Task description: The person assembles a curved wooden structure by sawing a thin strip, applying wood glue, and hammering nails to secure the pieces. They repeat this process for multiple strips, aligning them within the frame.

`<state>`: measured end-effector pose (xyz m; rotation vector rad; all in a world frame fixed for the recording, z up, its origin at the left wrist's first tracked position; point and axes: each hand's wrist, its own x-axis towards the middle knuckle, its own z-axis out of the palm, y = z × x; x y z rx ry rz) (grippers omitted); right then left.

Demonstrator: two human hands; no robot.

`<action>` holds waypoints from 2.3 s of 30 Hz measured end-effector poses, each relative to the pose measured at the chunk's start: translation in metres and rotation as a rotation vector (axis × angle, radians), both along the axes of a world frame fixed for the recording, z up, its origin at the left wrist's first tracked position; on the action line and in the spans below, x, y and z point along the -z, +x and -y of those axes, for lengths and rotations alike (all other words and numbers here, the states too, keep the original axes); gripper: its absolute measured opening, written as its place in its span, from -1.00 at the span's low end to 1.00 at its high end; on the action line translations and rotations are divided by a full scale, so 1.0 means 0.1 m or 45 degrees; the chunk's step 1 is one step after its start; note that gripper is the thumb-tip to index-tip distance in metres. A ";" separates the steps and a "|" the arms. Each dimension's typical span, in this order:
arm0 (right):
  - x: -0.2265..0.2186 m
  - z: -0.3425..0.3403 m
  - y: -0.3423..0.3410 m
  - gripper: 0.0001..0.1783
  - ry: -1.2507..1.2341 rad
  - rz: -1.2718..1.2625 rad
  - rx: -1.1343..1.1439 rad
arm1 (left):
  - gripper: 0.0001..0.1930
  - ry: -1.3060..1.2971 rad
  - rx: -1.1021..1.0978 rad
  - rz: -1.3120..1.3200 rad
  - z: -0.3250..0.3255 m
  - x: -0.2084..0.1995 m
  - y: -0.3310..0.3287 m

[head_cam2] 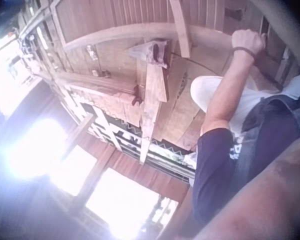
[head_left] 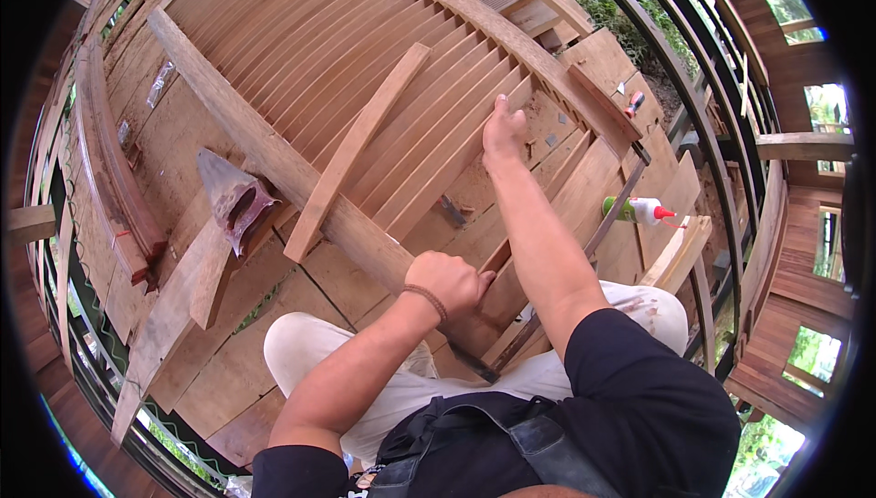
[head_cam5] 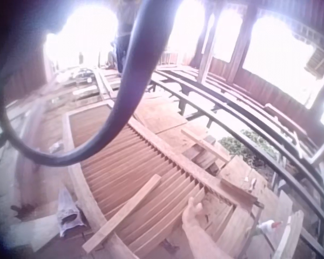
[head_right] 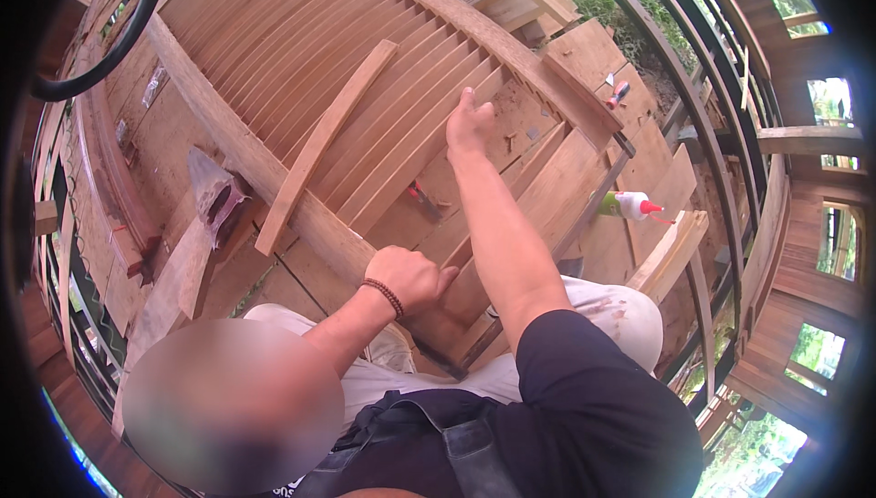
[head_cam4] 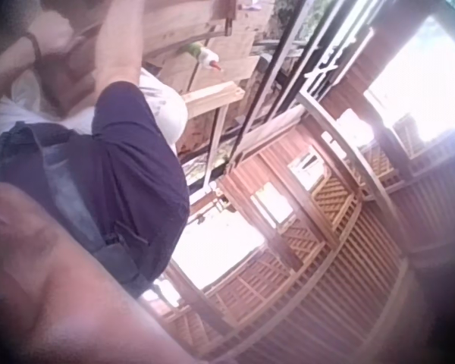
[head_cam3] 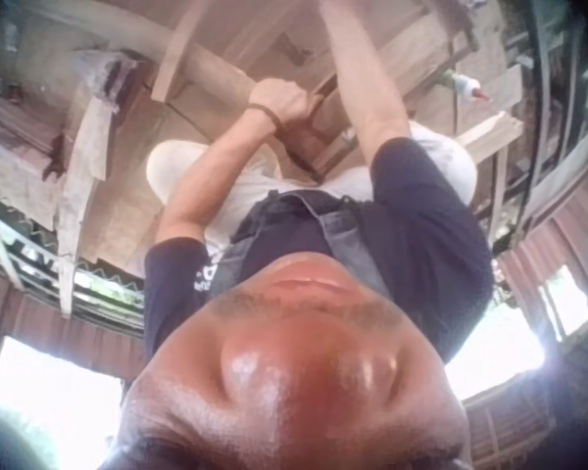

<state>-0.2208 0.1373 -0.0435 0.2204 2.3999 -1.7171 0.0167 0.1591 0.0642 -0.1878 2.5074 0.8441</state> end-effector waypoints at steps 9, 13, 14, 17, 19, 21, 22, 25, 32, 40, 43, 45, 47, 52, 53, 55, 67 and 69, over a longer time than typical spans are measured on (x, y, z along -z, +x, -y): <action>-0.10 0.02 0.07 -0.40 -0.039 0.019 -0.021 | -0.32 -0.045 0.009 -0.013 0.00 -0.01 0.03; -0.12 0.07 0.06 -0.40 0.067 -0.032 0.006 | -0.31 -0.024 -0.020 0.003 0.01 -0.01 0.04; -0.13 0.07 0.08 -0.40 0.040 -0.021 0.011 | -0.31 -0.025 -0.029 0.000 0.00 -0.01 0.05; -0.21 0.08 0.08 -0.41 -0.020 0.017 0.000 | -0.34 -0.067 0.005 -0.056 -0.01 -0.03 0.06; -0.23 0.04 0.02 -0.42 -0.023 0.040 -0.032 | -0.35 -0.079 0.035 -0.072 -0.02 -0.04 0.04; -0.18 0.03 -0.01 -0.43 0.059 0.045 -0.067 | -0.34 -0.060 0.051 -0.055 -0.01 -0.03 0.00; -0.16 0.03 -0.03 -0.44 0.097 0.040 -0.084 | -0.32 -0.042 0.035 -0.017 0.00 -0.03 -0.01; -0.10 0.00 0.04 -0.37 -0.029 0.055 -0.090 | -0.28 -0.013 0.005 0.050 0.02 -0.02 -0.02; -0.18 0.07 0.15 -0.19 0.036 0.139 -0.060 | -0.28 0.006 -0.050 0.014 0.02 -0.02 0.04; -0.20 0.07 0.55 -0.33 0.040 0.077 -0.114 | -0.37 0.003 -0.021 0.065 0.05 -0.02 0.02; -0.21 0.03 0.53 -0.33 0.054 0.072 -0.142 | -0.36 -0.011 -0.025 0.096 0.04 -0.04 0.03; -0.16 0.05 0.54 -0.34 -0.018 0.059 -0.067 | -0.35 -0.031 -0.017 0.039 0.02 -0.03 0.01; -0.14 0.09 0.54 -0.35 -0.010 0.081 -0.023 | -0.33 -0.051 -0.025 -0.037 0.00 0.04 0.05; -0.07 0.07 0.55 -0.37 -0.029 0.061 -0.046 | -0.32 -0.070 0.017 -0.032 0.00 0.05 0.07; -0.18 0.07 0.58 -0.37 -0.017 0.074 -0.088 | -0.32 -0.065 0.007 -0.005 0.02 0.02 0.07; -0.20 0.05 0.59 -0.38 -0.023 0.090 -0.111 | -0.32 -0.058 -0.007 0.030 0.04 0.00 0.04; -0.21 -0.05 0.51 -0.45 0.073 0.064 -0.205 | -0.33 -0.064 0.055 0.008 0.02 0.02 -0.02; -0.24 -0.01 0.51 -0.45 0.092 0.077 -0.154 | -0.33 -0.066 0.052 -0.018 0.01 0.00 -0.02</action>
